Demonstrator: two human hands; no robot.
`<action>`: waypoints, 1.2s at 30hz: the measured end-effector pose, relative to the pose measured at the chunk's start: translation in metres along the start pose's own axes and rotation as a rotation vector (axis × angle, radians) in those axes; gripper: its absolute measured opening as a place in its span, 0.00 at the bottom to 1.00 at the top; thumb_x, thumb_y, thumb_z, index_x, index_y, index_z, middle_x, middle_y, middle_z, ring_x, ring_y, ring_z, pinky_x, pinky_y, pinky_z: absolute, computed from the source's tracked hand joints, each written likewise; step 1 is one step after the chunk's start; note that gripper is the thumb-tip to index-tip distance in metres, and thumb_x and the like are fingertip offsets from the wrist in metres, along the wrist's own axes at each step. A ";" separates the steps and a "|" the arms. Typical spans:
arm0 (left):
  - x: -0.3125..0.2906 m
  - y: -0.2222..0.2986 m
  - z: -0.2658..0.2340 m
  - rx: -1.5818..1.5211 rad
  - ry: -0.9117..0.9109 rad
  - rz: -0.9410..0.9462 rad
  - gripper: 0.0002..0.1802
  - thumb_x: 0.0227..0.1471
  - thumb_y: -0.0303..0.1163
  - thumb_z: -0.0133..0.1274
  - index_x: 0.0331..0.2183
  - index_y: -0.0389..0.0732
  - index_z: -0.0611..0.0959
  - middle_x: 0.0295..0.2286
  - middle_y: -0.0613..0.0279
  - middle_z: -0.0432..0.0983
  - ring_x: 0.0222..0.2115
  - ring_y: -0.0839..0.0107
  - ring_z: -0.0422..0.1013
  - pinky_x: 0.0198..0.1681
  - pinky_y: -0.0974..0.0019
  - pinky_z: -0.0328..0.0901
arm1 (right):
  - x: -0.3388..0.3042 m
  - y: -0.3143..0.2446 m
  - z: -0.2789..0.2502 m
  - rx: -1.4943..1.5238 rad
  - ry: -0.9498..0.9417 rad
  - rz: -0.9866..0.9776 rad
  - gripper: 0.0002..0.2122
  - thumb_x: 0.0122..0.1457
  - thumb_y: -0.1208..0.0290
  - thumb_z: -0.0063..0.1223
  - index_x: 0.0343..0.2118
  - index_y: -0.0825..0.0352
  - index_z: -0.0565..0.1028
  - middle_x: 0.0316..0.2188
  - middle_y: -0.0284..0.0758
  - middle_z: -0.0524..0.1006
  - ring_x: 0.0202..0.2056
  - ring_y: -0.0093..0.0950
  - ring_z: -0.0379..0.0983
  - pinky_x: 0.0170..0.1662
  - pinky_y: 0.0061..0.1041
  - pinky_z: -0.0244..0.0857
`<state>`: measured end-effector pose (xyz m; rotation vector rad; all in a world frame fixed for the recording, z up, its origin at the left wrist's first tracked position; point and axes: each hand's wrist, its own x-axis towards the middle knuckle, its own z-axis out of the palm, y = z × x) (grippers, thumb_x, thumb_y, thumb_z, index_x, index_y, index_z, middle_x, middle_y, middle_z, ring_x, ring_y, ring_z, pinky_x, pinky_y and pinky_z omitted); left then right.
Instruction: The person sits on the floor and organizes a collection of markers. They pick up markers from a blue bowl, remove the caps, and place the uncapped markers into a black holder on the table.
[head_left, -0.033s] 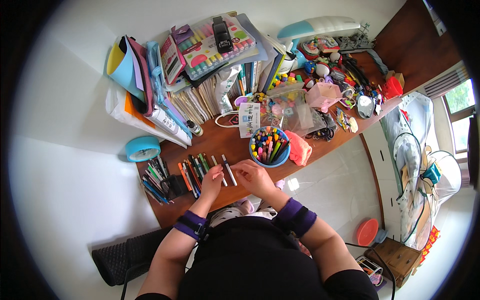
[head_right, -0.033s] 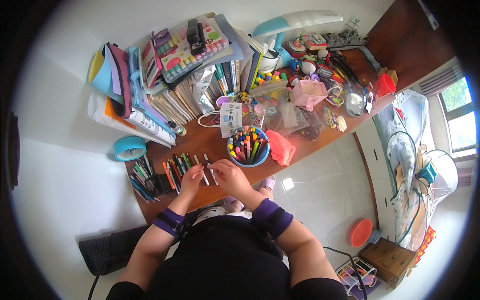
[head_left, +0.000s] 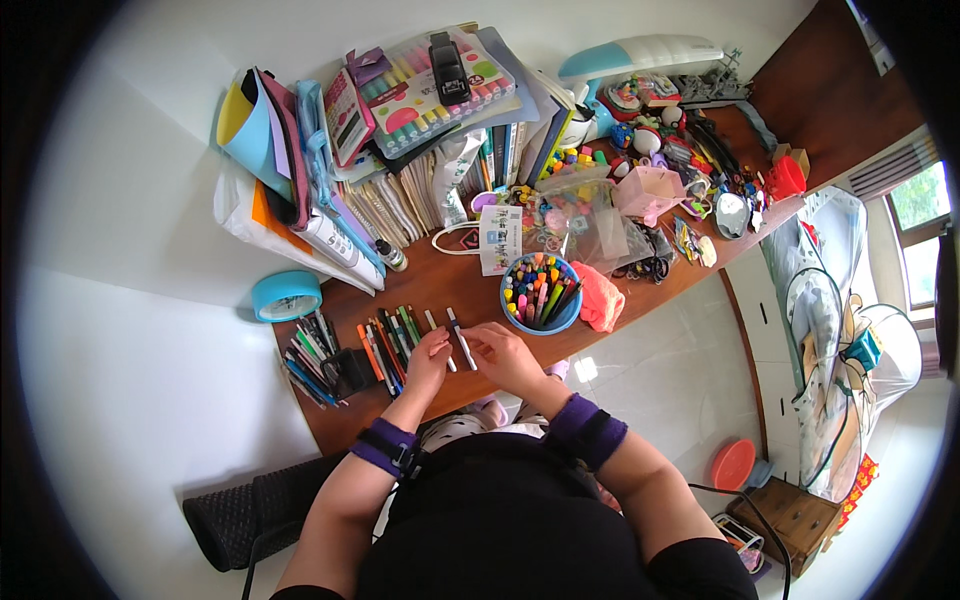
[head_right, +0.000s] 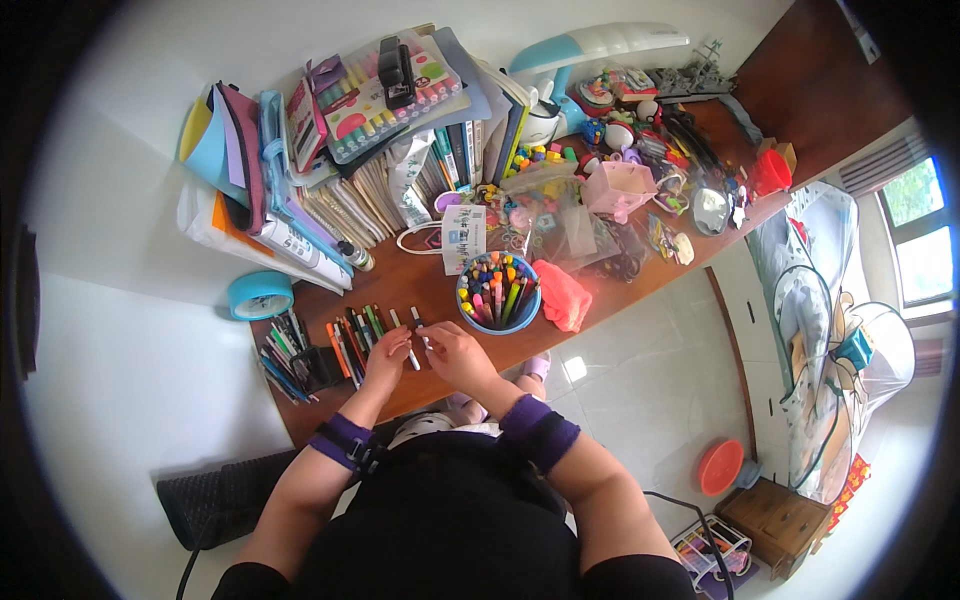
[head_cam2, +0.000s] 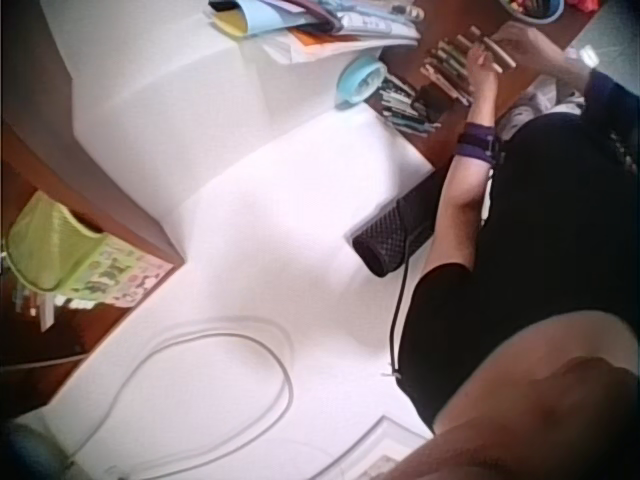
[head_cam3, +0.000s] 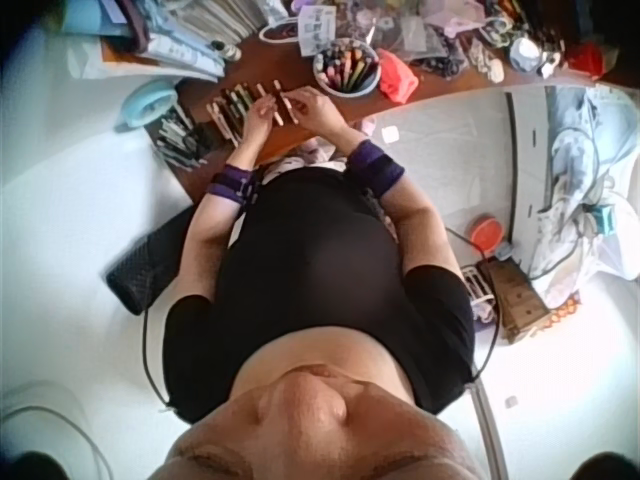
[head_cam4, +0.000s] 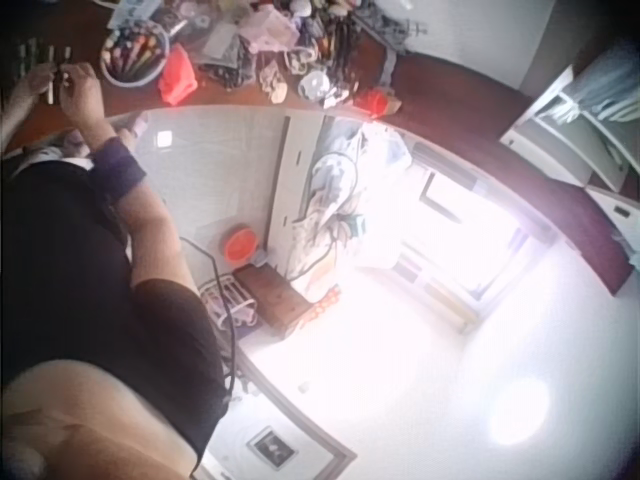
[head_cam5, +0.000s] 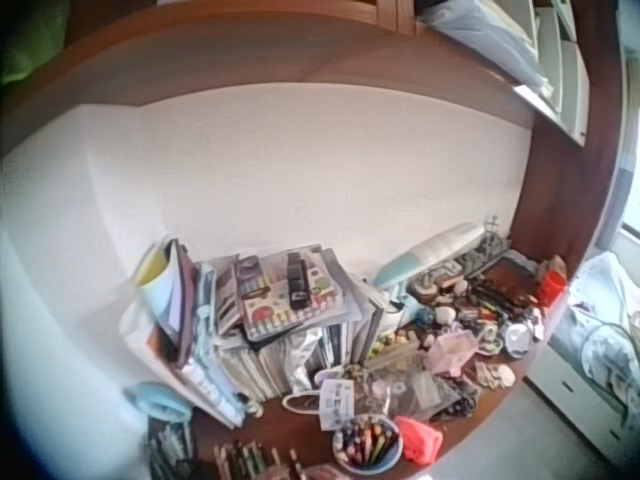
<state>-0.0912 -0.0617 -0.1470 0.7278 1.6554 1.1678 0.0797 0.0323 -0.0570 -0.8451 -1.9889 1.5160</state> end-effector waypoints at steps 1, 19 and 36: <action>0.000 0.004 0.004 -0.003 -0.002 -0.034 0.23 0.56 0.25 0.49 0.54 0.31 0.69 0.48 0.51 0.72 0.49 0.67 0.69 0.51 0.68 0.62 | 0.001 0.013 0.006 -0.043 0.002 0.016 0.17 0.50 0.79 0.54 0.46 0.69 0.74 0.41 0.43 0.75 0.38 0.38 0.75 0.41 0.30 0.71; 0.013 0.024 0.031 -0.371 -0.023 -0.421 0.26 0.55 0.31 0.52 0.54 0.35 0.68 0.43 0.63 0.73 0.42 0.74 0.68 0.41 0.71 0.63 | 0.011 0.088 0.035 0.091 -0.085 0.366 0.27 0.51 0.77 0.56 0.55 0.76 0.64 0.47 0.42 0.75 0.46 0.30 0.75 0.48 0.26 0.69; -0.027 0.086 0.023 -0.304 0.030 -0.146 0.19 0.58 0.27 0.49 0.51 0.35 0.73 0.43 0.61 0.73 0.43 0.73 0.71 0.47 0.69 0.67 | 0.012 0.016 0.020 0.095 0.067 0.201 0.17 0.52 0.80 0.57 0.47 0.68 0.74 0.36 0.35 0.76 0.36 0.27 0.77 0.40 0.23 0.72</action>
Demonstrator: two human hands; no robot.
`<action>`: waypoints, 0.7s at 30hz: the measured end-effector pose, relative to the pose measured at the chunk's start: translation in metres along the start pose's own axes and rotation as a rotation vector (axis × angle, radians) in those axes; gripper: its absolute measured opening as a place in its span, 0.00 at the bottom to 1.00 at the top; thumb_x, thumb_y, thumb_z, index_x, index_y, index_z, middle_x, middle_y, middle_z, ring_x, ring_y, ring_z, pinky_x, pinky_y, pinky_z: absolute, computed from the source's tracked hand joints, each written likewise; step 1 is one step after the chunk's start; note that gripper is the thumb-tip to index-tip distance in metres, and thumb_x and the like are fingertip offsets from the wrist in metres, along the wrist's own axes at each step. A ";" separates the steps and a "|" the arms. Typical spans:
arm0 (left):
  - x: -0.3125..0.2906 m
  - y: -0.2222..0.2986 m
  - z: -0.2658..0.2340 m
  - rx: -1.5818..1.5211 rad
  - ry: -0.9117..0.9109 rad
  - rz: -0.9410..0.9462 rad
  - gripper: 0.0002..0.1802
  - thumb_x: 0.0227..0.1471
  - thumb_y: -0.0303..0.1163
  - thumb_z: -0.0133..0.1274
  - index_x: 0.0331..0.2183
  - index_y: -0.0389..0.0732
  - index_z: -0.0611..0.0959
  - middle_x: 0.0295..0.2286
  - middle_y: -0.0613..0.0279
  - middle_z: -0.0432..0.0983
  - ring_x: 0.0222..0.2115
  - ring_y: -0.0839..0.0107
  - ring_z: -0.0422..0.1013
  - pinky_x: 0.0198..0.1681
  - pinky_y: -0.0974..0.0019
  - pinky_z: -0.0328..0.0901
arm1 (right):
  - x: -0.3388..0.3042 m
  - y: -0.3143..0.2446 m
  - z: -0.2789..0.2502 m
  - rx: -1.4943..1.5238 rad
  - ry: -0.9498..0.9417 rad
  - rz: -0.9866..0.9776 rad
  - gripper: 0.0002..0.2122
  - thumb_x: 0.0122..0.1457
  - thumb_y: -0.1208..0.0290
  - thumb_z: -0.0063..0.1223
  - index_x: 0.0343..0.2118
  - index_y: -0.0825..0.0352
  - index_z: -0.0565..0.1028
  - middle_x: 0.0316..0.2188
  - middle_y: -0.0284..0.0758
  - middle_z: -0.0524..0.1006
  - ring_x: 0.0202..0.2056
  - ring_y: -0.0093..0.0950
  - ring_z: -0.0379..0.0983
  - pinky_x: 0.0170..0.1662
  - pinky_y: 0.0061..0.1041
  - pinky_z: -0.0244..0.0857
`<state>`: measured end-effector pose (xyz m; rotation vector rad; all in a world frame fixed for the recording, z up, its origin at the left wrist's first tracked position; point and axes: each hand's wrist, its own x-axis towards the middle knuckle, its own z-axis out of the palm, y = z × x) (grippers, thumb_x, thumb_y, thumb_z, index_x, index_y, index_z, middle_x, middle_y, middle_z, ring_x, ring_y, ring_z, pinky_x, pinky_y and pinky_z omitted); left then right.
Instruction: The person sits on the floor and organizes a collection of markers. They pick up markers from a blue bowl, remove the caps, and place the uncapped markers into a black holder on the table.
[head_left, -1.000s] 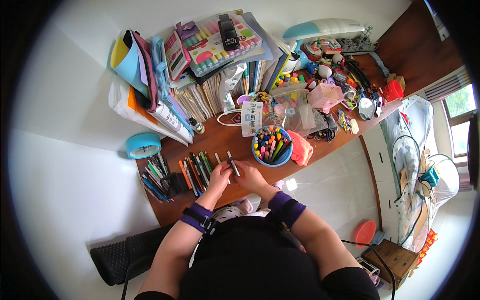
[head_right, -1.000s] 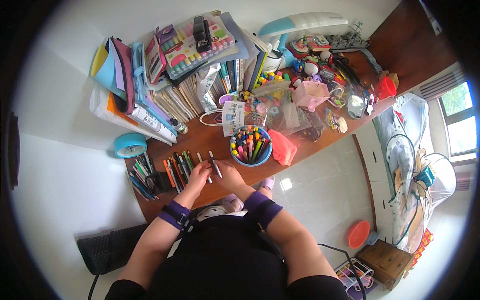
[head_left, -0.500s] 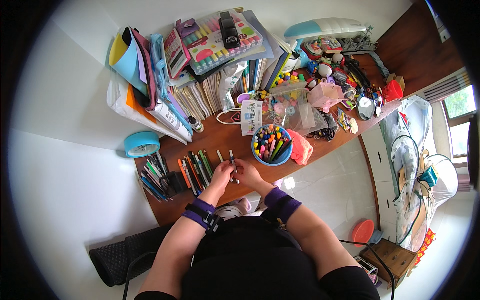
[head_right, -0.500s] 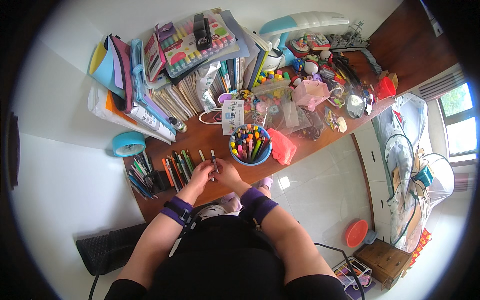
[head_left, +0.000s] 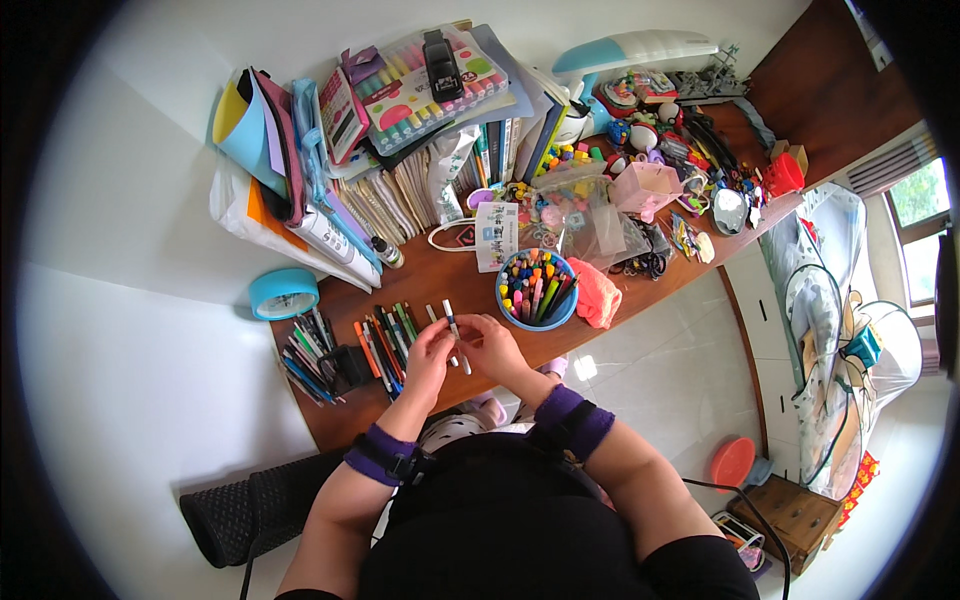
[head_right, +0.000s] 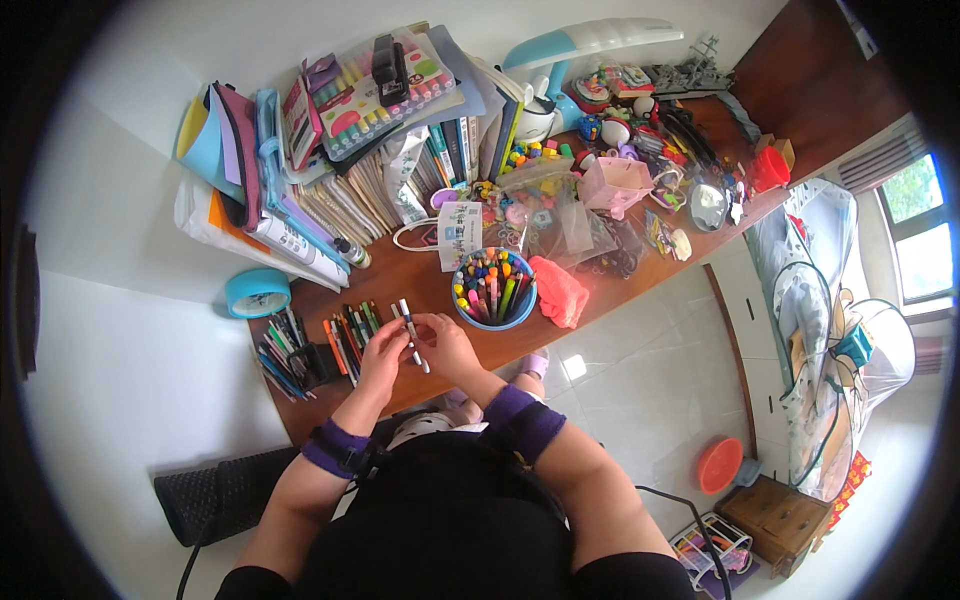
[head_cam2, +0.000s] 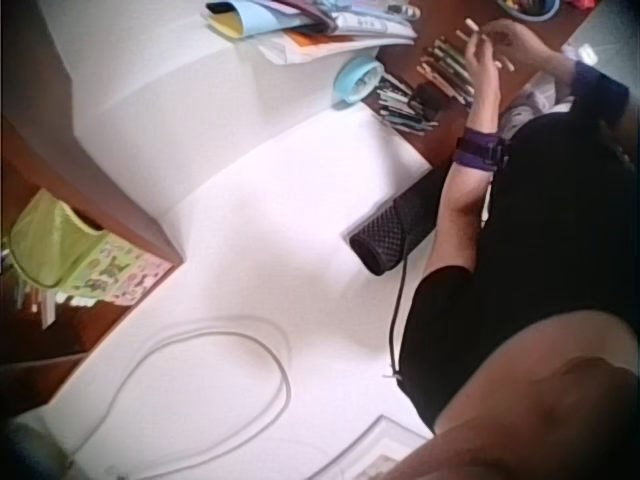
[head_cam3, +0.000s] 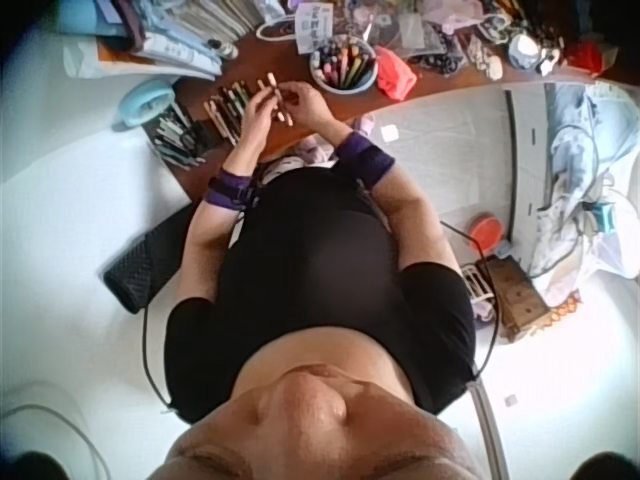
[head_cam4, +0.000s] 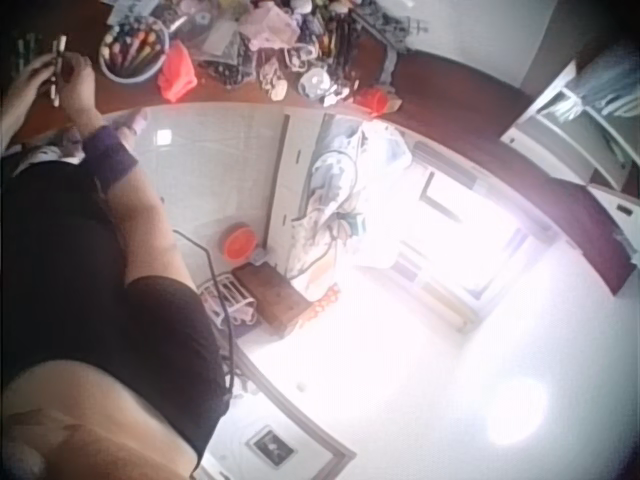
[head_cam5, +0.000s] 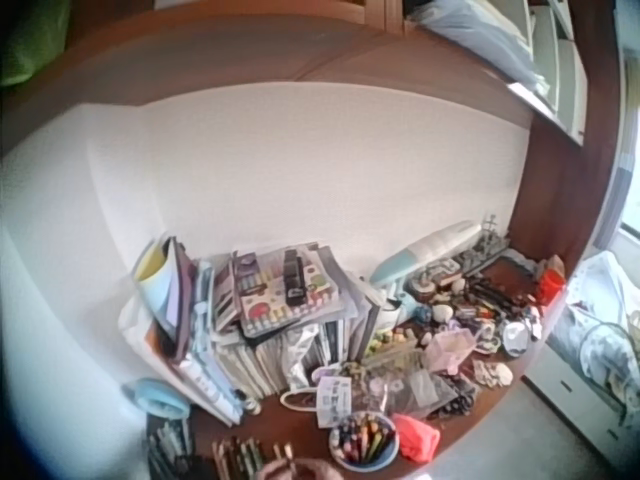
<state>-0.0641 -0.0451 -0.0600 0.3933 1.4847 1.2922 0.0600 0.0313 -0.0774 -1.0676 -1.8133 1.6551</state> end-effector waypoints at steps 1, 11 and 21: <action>-0.007 0.008 0.004 0.002 -0.001 0.045 0.19 0.59 0.27 0.48 0.52 0.34 0.73 0.44 0.61 0.73 0.44 0.73 0.71 0.48 0.68 0.67 | -0.002 -0.014 -0.004 -0.003 0.022 -0.033 0.17 0.52 0.81 0.57 0.46 0.68 0.74 0.35 0.35 0.75 0.35 0.26 0.77 0.39 0.23 0.72; -0.026 0.061 0.049 0.214 -0.216 0.476 0.17 0.57 0.21 0.47 0.49 0.34 0.75 0.44 0.60 0.70 0.46 0.72 0.70 0.50 0.71 0.64 | -0.025 -0.077 -0.062 -0.158 0.273 -0.345 0.13 0.50 0.84 0.58 0.41 0.70 0.73 0.33 0.37 0.75 0.33 0.29 0.76 0.37 0.24 0.71; -0.015 0.042 0.083 0.187 -0.341 0.416 0.18 0.57 0.20 0.46 0.50 0.34 0.73 0.46 0.59 0.72 0.47 0.72 0.69 0.53 0.68 0.63 | -0.032 -0.049 -0.094 -0.248 0.384 -0.361 0.13 0.51 0.83 0.57 0.40 0.67 0.75 0.35 0.39 0.75 0.35 0.36 0.76 0.36 0.29 0.72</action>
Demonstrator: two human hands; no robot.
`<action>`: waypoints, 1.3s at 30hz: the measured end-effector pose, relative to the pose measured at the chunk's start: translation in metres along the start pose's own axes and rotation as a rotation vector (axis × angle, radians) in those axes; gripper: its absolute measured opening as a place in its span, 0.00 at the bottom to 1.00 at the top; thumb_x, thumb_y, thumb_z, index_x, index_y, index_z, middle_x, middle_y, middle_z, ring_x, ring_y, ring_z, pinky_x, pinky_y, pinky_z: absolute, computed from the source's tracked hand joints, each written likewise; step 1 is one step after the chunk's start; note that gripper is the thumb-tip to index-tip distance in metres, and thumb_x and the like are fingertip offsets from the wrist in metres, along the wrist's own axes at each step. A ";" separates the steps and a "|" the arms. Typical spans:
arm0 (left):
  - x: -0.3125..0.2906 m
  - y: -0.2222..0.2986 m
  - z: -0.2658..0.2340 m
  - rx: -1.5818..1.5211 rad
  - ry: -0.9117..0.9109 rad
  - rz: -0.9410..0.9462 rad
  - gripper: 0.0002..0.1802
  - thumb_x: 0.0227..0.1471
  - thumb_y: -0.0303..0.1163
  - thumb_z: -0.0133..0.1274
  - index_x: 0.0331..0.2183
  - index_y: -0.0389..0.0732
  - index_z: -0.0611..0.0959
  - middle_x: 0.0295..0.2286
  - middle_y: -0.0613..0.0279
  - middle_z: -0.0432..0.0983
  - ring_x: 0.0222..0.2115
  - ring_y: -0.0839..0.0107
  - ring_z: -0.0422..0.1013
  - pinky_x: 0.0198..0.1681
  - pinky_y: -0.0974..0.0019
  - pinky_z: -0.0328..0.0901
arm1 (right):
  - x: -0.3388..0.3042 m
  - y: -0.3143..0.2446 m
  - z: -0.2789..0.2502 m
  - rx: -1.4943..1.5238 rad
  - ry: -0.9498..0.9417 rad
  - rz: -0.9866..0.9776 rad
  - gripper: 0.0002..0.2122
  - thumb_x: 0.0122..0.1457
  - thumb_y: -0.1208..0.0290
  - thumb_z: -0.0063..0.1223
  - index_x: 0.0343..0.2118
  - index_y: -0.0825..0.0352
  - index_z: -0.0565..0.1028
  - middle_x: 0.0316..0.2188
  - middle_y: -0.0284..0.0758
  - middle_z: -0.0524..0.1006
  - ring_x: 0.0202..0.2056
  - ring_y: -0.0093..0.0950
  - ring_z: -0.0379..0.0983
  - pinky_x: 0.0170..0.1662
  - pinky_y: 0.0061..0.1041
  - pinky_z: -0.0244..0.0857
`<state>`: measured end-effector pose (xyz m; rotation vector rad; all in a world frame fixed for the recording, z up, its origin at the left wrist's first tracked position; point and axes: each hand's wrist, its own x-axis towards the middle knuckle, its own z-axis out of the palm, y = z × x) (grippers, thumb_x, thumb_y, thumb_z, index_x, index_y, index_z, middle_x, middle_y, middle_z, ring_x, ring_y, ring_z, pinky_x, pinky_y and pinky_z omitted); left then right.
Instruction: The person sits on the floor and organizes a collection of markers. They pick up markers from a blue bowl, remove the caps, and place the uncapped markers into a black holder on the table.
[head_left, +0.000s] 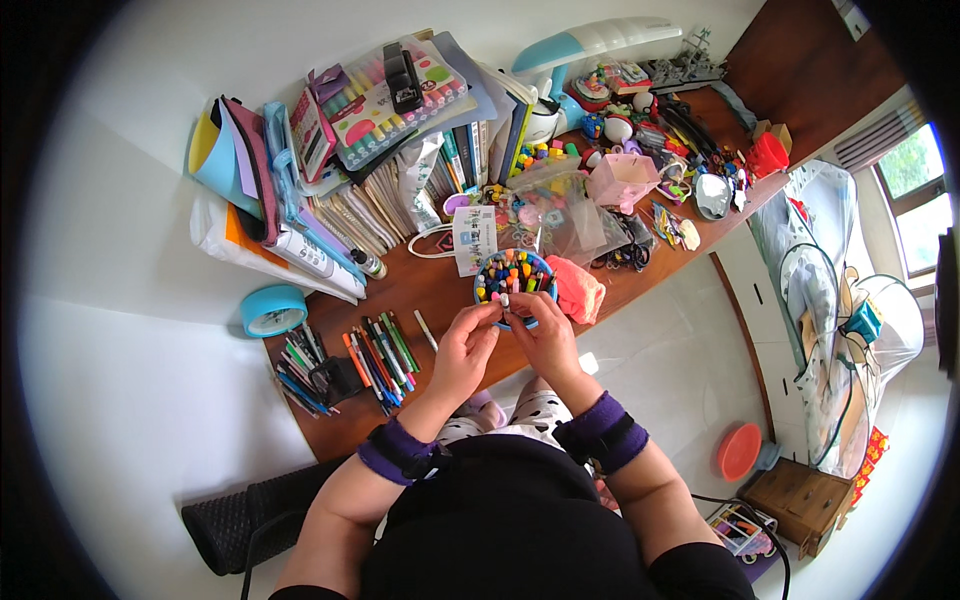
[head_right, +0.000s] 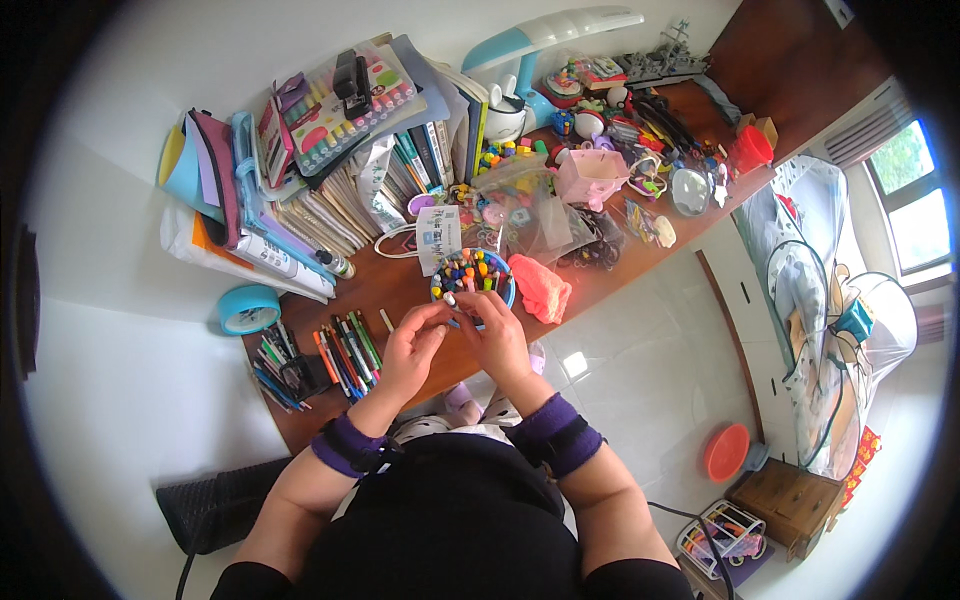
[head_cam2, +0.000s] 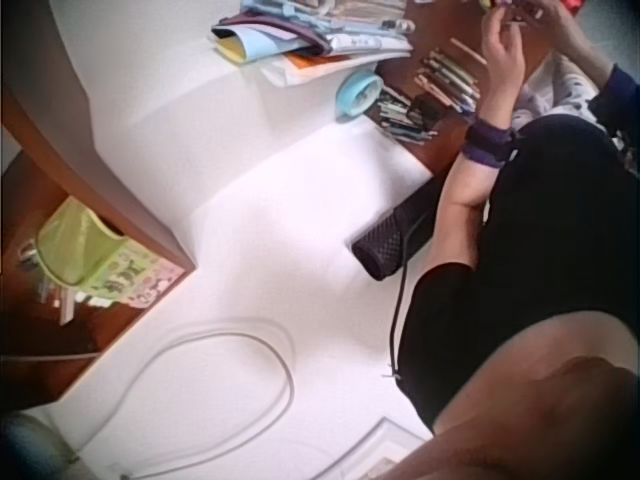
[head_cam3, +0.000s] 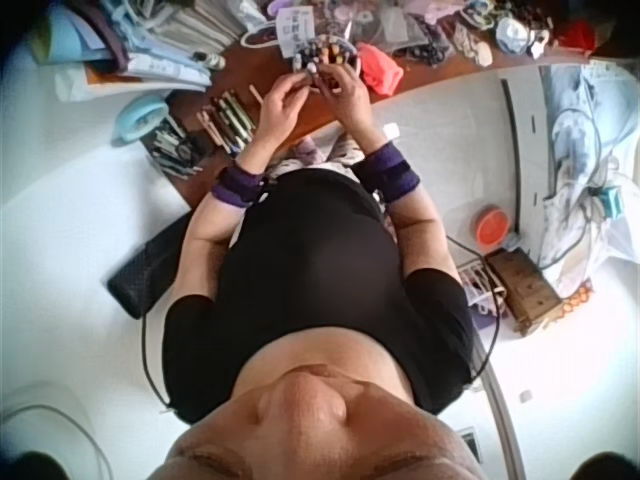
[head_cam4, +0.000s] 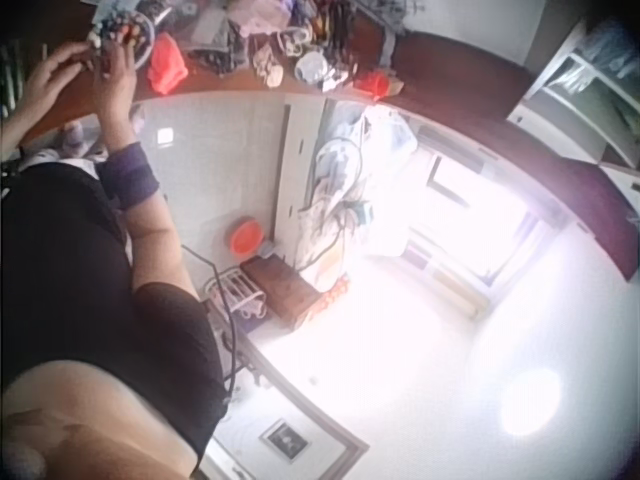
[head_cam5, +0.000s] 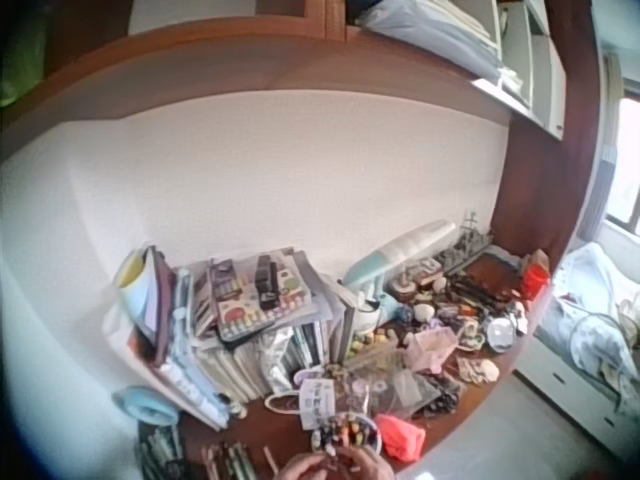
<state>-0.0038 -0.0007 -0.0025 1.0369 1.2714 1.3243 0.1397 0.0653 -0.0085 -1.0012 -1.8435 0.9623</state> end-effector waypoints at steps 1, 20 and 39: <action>-0.001 -0.004 -0.001 0.005 -0.005 -0.024 0.19 0.57 0.20 0.46 0.51 0.34 0.73 0.46 0.59 0.71 0.48 0.72 0.69 0.53 0.68 0.62 | -0.001 0.003 0.001 -0.006 -0.007 -0.001 0.13 0.51 0.83 0.57 0.40 0.66 0.75 0.35 0.39 0.76 0.35 0.37 0.76 0.36 0.30 0.72; -0.007 -0.024 -0.004 0.183 -0.045 -0.044 0.22 0.56 0.20 0.48 0.53 0.37 0.72 0.49 0.55 0.70 0.49 0.69 0.69 0.49 0.70 0.66 | -0.012 0.036 0.012 -0.153 -0.054 -0.106 0.09 0.49 0.80 0.58 0.35 0.67 0.78 0.35 0.38 0.77 0.36 0.38 0.75 0.39 0.31 0.71; -0.023 -0.098 -0.073 0.159 0.277 -0.214 0.17 0.56 0.24 0.49 0.49 0.37 0.75 0.43 0.55 0.75 0.43 0.69 0.73 0.47 0.69 0.66 | -0.012 -0.004 0.021 -0.044 -0.155 -0.172 0.10 0.53 0.82 0.53 0.38 0.67 0.78 0.34 0.38 0.77 0.36 0.36 0.75 0.40 0.29 0.71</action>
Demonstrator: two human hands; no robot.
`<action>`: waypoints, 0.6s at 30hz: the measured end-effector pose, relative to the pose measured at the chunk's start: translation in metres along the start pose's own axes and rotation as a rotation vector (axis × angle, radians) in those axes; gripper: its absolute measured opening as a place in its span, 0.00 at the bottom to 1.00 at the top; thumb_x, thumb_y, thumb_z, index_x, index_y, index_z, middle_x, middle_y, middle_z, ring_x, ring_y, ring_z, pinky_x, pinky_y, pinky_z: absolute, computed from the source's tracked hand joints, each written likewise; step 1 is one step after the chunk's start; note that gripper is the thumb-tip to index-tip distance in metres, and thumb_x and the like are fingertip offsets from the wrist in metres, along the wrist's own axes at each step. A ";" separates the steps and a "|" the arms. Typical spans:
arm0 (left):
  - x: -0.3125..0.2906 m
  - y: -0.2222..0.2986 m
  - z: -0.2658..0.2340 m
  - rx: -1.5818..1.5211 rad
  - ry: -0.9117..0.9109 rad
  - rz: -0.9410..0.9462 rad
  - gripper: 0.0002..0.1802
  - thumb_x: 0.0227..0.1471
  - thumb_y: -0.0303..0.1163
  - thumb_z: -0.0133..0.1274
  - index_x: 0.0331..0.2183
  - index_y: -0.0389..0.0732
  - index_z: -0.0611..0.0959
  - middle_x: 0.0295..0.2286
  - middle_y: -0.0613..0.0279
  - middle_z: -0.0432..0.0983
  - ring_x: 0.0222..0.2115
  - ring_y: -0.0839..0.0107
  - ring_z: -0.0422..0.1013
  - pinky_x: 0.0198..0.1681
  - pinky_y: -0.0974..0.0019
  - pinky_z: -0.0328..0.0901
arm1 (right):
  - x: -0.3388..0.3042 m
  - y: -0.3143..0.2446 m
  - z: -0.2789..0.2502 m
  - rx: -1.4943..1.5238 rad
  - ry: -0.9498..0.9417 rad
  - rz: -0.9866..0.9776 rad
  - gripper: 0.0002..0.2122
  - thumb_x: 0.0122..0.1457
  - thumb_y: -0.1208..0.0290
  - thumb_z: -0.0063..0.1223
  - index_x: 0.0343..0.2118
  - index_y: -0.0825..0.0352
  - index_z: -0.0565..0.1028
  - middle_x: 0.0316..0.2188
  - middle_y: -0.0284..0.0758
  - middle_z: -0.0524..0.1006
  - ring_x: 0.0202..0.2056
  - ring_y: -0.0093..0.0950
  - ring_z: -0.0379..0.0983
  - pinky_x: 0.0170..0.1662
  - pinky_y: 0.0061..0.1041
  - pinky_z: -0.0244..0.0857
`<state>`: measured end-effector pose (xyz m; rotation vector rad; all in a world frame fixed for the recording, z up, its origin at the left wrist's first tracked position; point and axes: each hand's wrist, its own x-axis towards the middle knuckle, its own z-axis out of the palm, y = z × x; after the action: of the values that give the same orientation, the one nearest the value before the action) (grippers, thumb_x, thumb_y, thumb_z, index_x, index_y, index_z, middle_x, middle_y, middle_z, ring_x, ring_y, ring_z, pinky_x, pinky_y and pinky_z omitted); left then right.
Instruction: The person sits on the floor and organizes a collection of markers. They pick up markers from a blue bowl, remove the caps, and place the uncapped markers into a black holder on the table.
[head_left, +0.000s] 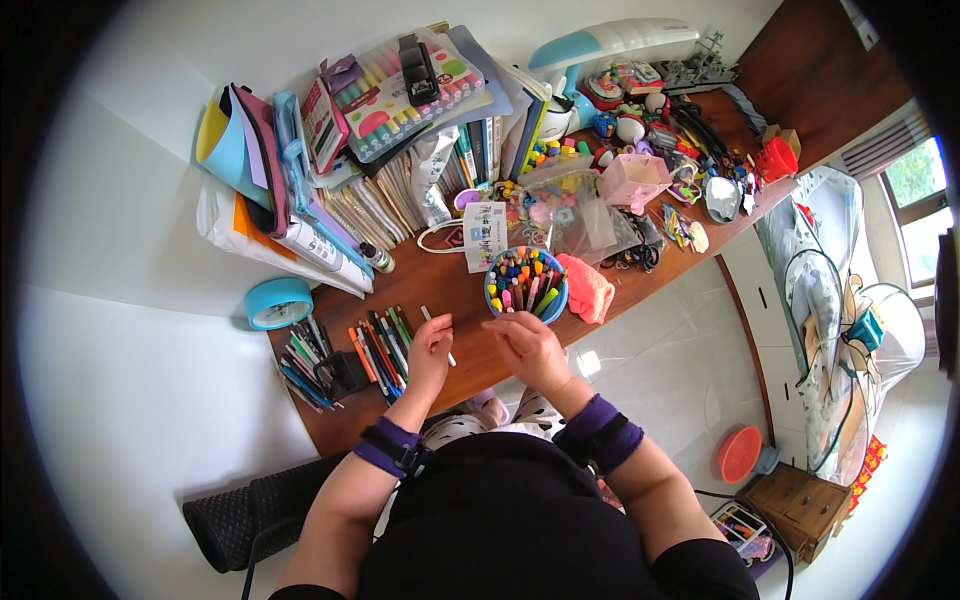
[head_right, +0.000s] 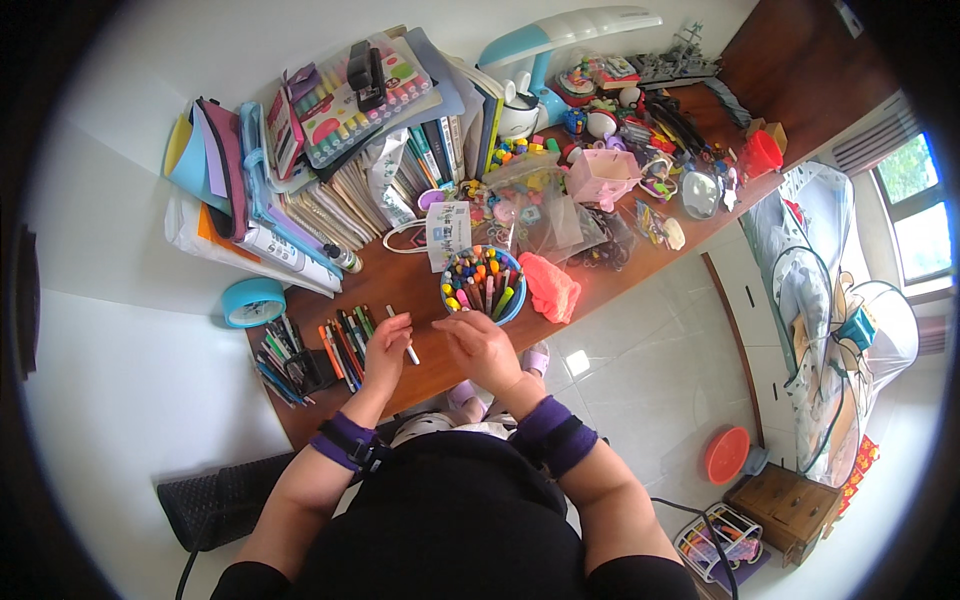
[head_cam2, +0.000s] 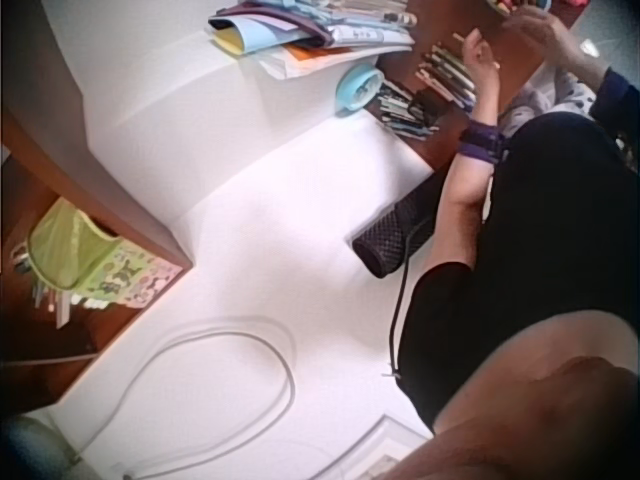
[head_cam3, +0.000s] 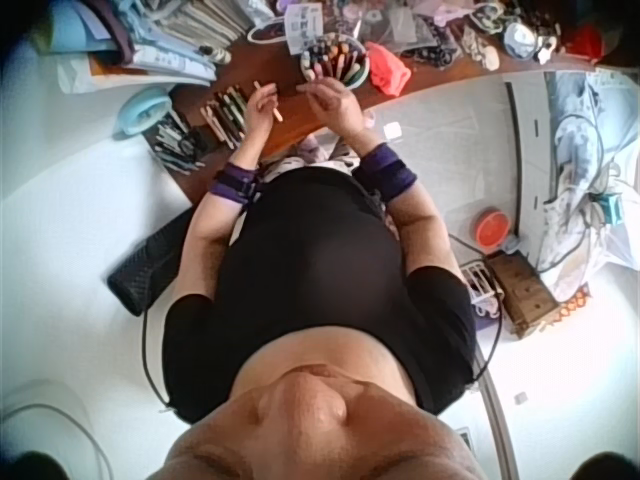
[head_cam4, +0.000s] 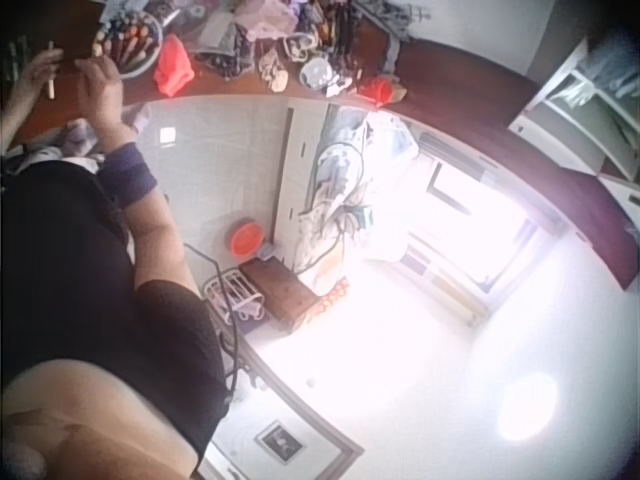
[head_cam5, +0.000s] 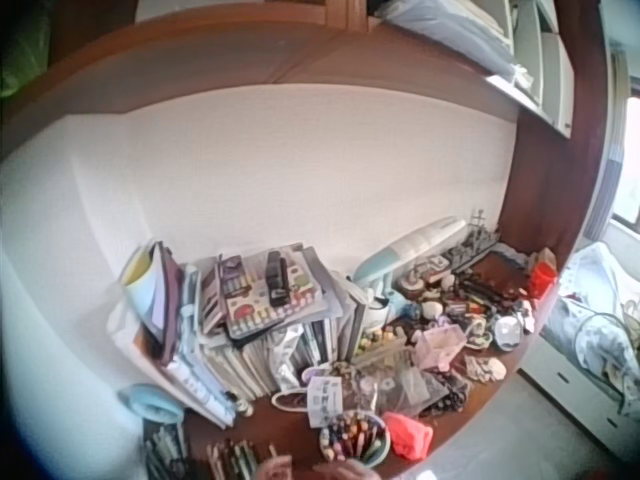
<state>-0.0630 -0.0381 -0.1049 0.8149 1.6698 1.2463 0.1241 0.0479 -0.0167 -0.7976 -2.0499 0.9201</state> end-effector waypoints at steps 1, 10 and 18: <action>0.001 -0.009 -0.005 0.005 0.029 -0.006 0.18 0.56 0.24 0.49 0.49 0.36 0.75 0.43 0.55 0.75 0.43 0.68 0.73 0.47 0.69 0.66 | 0.000 -0.001 0.006 0.027 -0.027 -0.015 0.10 0.52 0.82 0.53 0.38 0.67 0.78 0.34 0.39 0.76 0.36 0.37 0.75 0.39 0.30 0.71; 0.006 -0.029 -0.019 -0.095 0.165 -0.223 0.23 0.54 0.24 0.50 0.53 0.33 0.70 0.46 0.53 0.72 0.42 0.67 0.71 0.46 0.68 0.65 | -0.006 0.017 0.062 0.157 -0.360 0.142 0.17 0.50 0.80 0.54 0.46 0.65 0.75 0.35 0.40 0.75 0.35 0.38 0.74 0.39 0.31 0.70; 0.011 -0.045 -0.022 -0.263 0.196 -0.434 0.27 0.55 0.28 0.51 0.56 0.37 0.66 0.48 0.58 0.69 0.45 0.71 0.68 0.44 0.68 0.66 | -0.014 0.053 0.116 0.149 -0.428 0.337 0.26 0.46 0.75 0.61 0.52 0.66 0.70 0.42 0.43 0.75 0.42 0.39 0.74 0.46 0.31 0.69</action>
<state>-0.0876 -0.0495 -0.1488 0.1599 1.6740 1.2253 0.0497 0.0270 -0.1190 -0.9436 -2.2053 1.5232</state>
